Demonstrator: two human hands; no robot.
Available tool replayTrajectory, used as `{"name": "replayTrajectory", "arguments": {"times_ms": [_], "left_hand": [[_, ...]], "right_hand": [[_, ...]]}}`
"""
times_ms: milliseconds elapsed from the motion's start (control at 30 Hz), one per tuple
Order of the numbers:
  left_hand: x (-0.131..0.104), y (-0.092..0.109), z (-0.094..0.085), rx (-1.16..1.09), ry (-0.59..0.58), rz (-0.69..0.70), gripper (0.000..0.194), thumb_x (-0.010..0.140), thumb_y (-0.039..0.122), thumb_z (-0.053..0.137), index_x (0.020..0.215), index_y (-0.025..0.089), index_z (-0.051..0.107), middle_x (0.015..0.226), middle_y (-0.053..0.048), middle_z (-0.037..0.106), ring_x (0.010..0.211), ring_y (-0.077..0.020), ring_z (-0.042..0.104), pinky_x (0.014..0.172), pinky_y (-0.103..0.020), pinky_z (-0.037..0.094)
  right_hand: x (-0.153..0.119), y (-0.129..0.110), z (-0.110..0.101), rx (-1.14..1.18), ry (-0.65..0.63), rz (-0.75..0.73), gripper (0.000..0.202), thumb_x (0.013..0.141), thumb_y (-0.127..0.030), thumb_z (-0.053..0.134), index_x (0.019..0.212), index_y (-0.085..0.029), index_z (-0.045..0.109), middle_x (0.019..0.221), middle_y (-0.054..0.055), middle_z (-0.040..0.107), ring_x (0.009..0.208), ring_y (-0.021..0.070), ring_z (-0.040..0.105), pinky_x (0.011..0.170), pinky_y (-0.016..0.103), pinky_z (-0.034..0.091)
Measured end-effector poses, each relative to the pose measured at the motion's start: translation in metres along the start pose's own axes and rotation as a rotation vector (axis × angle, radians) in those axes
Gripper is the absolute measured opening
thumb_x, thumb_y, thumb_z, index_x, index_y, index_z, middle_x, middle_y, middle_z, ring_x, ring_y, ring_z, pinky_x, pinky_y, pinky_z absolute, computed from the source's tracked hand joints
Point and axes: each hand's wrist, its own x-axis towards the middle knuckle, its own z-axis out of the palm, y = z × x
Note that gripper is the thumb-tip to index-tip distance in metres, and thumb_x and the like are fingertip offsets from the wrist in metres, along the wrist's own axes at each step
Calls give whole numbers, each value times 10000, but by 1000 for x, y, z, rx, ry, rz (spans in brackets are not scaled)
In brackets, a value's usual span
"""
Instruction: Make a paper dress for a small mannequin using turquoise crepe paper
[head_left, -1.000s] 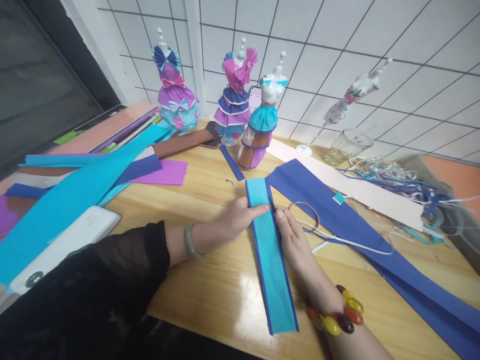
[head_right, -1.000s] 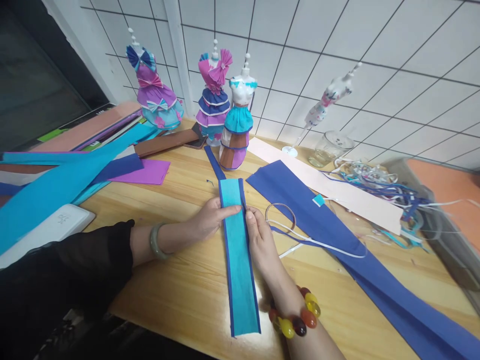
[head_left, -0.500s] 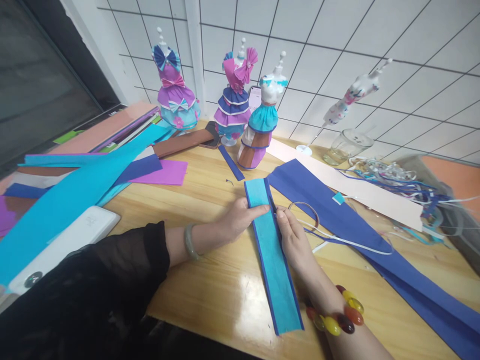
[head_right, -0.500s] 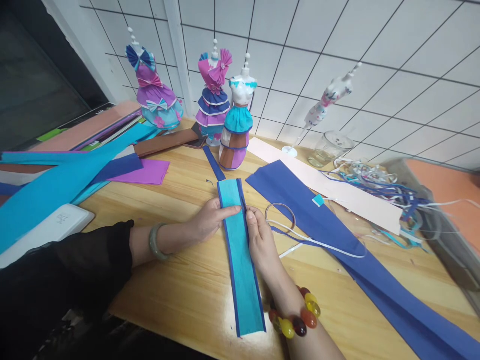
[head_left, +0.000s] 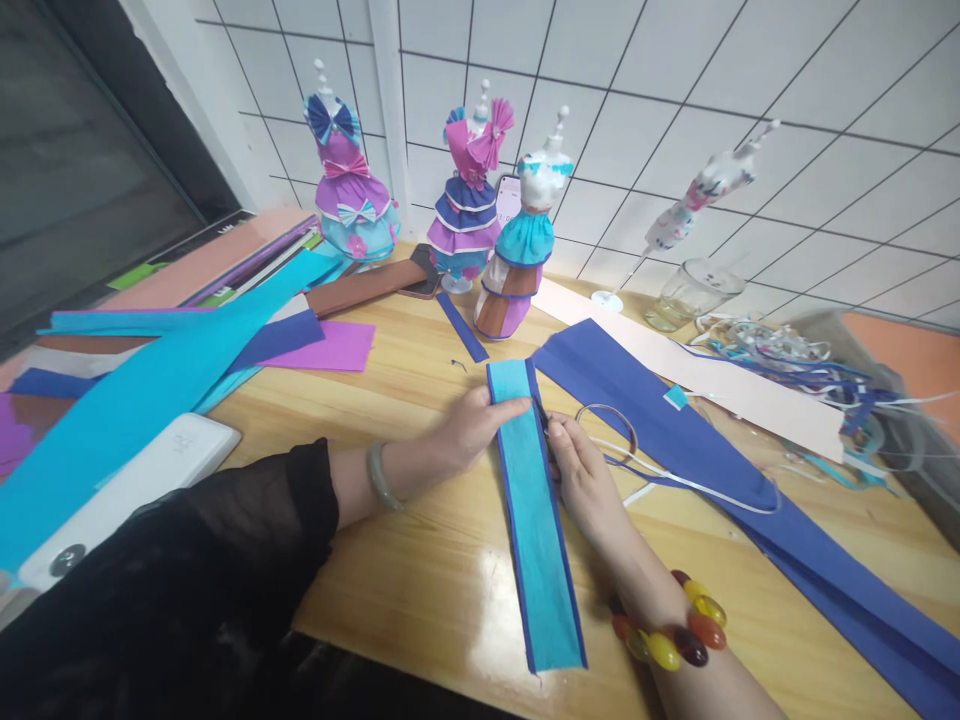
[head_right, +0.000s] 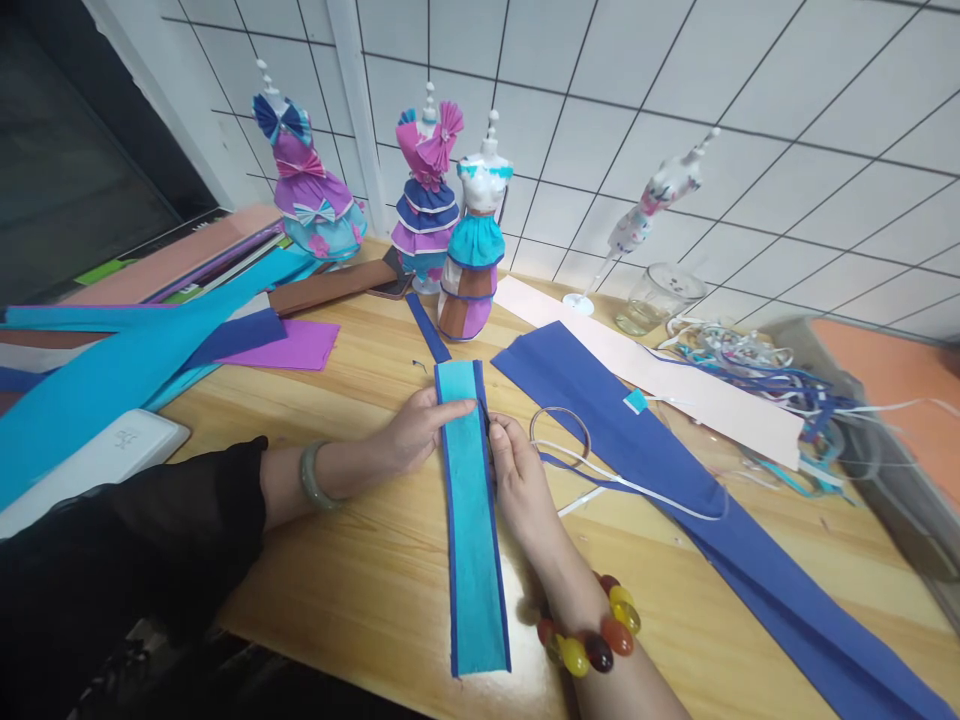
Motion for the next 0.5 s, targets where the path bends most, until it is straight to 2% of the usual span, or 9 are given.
{"name": "replayTrajectory", "arguments": {"times_ms": [100, 167, 333, 500], "left_hand": [[1, 0, -1, 18, 10, 26, 249, 691, 348, 757, 838, 173, 660, 791, -10, 699, 680, -151, 625, 646, -274, 489], [1, -1, -1, 23, 1, 47, 254, 692, 347, 760, 849, 174, 661, 802, -10, 700, 692, -149, 626, 651, -271, 490], [1, -1, -1, 52, -11, 46, 267, 696, 362, 759, 851, 164, 671, 828, -25, 706, 711, -153, 630, 656, -270, 495], [-3, -1, 0, 81, -31, 58, 242, 720, 356, 737, 837, 155, 672, 838, -32, 703, 729, -154, 629, 702, -277, 502]], "right_hand": [[-1, -2, 1, 29, -19, 30, 359, 904, -556, 412, 897, -234, 572, 644, -24, 474, 555, 162, 434, 525, 292, 405], [-1, -2, 1, 33, -22, 32, 362, 905, -558, 409, 862, -234, 564, 642, -23, 478, 560, 162, 445, 535, 293, 412], [-1, 0, 1, 0, 16, -26, 355, 915, -532, 415, 889, -224, 589, 806, 26, 606, 763, 196, 562, 738, 326, 473], [0, 0, 1, 21, 26, -37, 372, 915, -535, 418, 967, -216, 602, 979, 60, 669, 919, 219, 592, 871, 348, 465]]}}
